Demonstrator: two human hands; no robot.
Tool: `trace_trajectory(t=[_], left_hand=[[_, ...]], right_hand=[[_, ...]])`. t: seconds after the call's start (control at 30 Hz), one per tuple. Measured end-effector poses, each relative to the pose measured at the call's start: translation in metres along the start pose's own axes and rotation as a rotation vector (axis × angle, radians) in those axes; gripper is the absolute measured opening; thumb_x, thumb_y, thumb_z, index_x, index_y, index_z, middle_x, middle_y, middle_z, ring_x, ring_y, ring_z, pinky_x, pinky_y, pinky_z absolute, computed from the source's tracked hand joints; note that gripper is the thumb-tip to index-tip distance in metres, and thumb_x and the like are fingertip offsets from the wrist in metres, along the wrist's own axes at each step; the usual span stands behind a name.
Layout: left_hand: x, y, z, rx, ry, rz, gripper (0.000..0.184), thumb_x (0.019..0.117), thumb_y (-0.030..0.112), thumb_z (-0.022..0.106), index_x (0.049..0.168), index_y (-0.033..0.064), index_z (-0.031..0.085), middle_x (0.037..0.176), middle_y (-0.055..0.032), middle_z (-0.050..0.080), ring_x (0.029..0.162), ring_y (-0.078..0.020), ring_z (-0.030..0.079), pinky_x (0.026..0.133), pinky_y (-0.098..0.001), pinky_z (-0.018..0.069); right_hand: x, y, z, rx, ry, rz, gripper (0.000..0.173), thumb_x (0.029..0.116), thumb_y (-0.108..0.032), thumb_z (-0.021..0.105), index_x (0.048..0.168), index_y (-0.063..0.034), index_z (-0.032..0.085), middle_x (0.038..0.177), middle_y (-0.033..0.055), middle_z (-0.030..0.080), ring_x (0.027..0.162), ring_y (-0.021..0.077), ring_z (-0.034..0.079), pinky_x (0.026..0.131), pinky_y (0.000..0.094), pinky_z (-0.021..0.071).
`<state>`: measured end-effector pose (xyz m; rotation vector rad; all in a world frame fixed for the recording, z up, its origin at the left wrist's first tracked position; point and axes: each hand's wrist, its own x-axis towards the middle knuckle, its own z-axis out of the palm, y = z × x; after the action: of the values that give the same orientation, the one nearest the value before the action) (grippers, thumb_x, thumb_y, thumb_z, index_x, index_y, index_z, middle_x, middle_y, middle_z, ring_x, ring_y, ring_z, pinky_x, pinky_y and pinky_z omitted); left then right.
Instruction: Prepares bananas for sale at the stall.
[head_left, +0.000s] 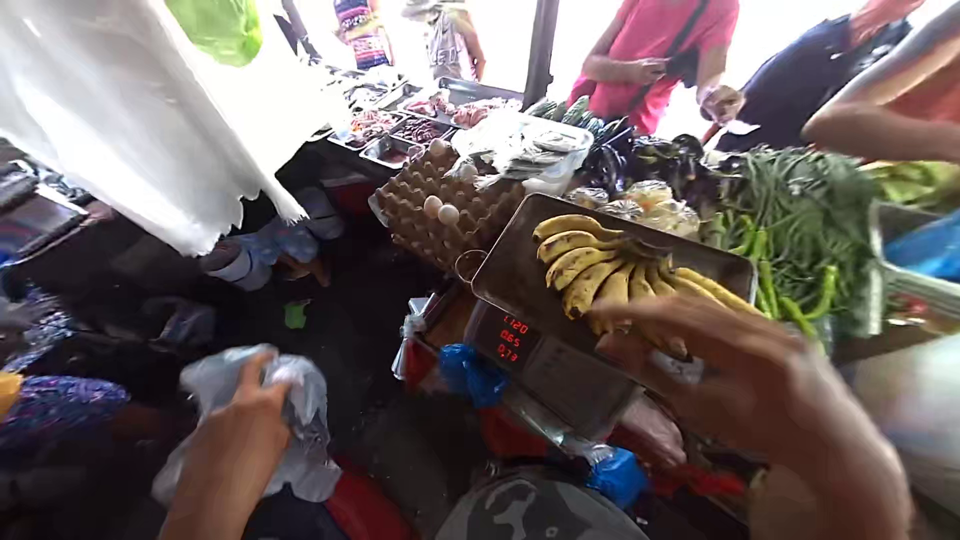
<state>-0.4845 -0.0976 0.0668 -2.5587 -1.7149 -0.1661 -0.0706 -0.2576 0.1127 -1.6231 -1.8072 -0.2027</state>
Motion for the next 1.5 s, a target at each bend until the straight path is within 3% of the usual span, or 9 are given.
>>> trace_trajectory(t=[0.13, 0.27, 0.43, 0.6, 0.83, 0.93, 1.1, 1.3, 1.5], left_hand=[[0.044, 0.067, -0.062, 0.175, -0.253, -0.117, 0.048, 0.0827, -0.005, 0.074, 0.129, 0.0053, 0.069, 0.166, -0.0135, 0.029, 0.096, -0.0496, 0.068, 0.078, -0.0665, 0.0541], [0.071, 0.092, -0.088, 0.233, -0.393, -0.183, 0.071, 0.0817, -0.001, 0.077, 0.148, 0.0041, 0.052, 0.156, -0.0179, 0.045, 0.111, -0.0481, 0.063, 0.086, -0.0649, 0.0531], [0.075, 0.130, -0.100, 0.249, -0.315, -0.105, 0.011, 0.0916, -0.005, 0.062, 0.098, -0.0047, 0.071, 0.101, -0.0227, 0.070, 0.101, -0.0427, 0.066, 0.082, -0.0569, 0.0508], [0.123, 0.138, -0.118, 0.193, -0.602, 0.264, 0.057, 0.0840, -0.004, 0.069, 0.139, 0.0093, 0.062, 0.150, -0.0155, 0.049, 0.132, -0.0364, 0.053, 0.102, -0.0558, 0.0471], [0.137, 0.180, -0.130, -0.001, -0.576, 0.407, 0.095, 0.0797, -0.002, 0.079, 0.161, 0.0132, 0.032, 0.136, -0.0211, 0.059, 0.104, -0.0363, 0.066, 0.078, -0.0529, 0.0549], [0.108, 0.178, -0.165, -0.214, -0.397, 0.737, 0.102, 0.0765, -0.003, 0.083, 0.161, 0.0069, 0.028, 0.151, -0.0182, 0.050, 0.132, -0.0311, 0.055, 0.106, -0.0459, 0.0454], [0.044, 0.165, -0.167, -0.189, 0.087, 0.856, 0.053, 0.0756, -0.002, 0.072, 0.126, 0.0147, 0.069, 0.140, -0.0016, 0.062, 0.075, -0.0061, 0.066, 0.058, -0.0279, 0.0545], [0.010, 0.206, -0.085, -0.556, 0.224, 0.911, 0.056, 0.1023, 0.007, 0.056, 0.156, 0.0095, 0.041, 0.149, -0.0082, 0.057, 0.094, -0.0187, 0.073, 0.071, -0.0318, 0.0595], [-0.002, 0.267, 0.038, -1.031, 0.353, 0.741, 0.044, 0.1041, 0.006, 0.052, 0.147, -0.0036, 0.049, 0.138, -0.0210, 0.063, 0.099, -0.0284, 0.073, 0.083, -0.0371, 0.0598]], right_hand=[[0.036, 0.126, -0.012, -0.149, -0.302, 0.235, 0.075, 0.0916, -0.065, 0.060, 0.142, -0.0088, 0.056, 0.131, 0.0253, 0.060, 0.118, 0.0497, 0.059, 0.091, 0.0738, 0.0472], [0.053, 0.209, 0.030, 0.292, -0.726, 0.345, 0.060, 0.0869, -0.057, 0.066, 0.129, -0.0146, 0.066, 0.110, 0.0048, 0.071, 0.097, 0.0143, 0.068, 0.087, 0.0432, 0.0555], [0.053, 0.205, 0.045, 0.620, -0.711, 0.594, 0.028, 0.0975, -0.032, 0.064, 0.115, -0.0109, 0.069, 0.092, -0.0026, 0.074, 0.079, 0.0040, 0.070, 0.074, 0.0249, 0.0595], [0.041, 0.178, 0.043, 0.685, -0.560, 0.426, 0.027, 0.0952, -0.033, 0.066, 0.111, -0.0113, 0.071, 0.090, -0.0052, 0.075, 0.078, 0.0027, 0.071, 0.074, 0.0236, 0.0607], [0.041, 0.092, 0.041, 1.361, -0.657, 0.066, 0.020, 0.0981, -0.043, 0.064, 0.111, -0.0319, 0.076, 0.094, -0.0185, 0.075, 0.080, -0.0087, 0.068, 0.072, 0.0123, 0.0572], [0.051, 0.067, 0.048, 1.565, -0.774, -0.043, 0.028, 0.1005, -0.040, 0.062, 0.121, -0.0244, 0.074, 0.101, -0.0141, 0.076, 0.087, -0.0068, 0.069, 0.077, 0.0129, 0.0580], [0.052, 0.053, 0.038, 1.382, -0.534, 0.244, 0.016, 0.1001, -0.033, 0.062, 0.101, -0.0261, 0.076, 0.084, -0.0130, 0.074, 0.071, -0.0060, 0.067, 0.064, 0.0126, 0.0569], [0.067, -0.005, 0.006, 1.064, -0.049, 0.905, 0.040, 0.1071, 0.001, 0.037, 0.076, -0.0127, 0.057, 0.056, -0.0100, 0.058, 0.048, -0.0034, 0.054, 0.050, 0.0125, 0.0488], [0.032, 0.078, 0.064, 1.103, 0.168, 0.804, 0.020, 0.1011, -0.007, 0.049, 0.088, -0.0142, 0.063, 0.067, -0.0078, 0.066, 0.058, 0.0016, 0.063, 0.056, 0.0217, 0.0565]])
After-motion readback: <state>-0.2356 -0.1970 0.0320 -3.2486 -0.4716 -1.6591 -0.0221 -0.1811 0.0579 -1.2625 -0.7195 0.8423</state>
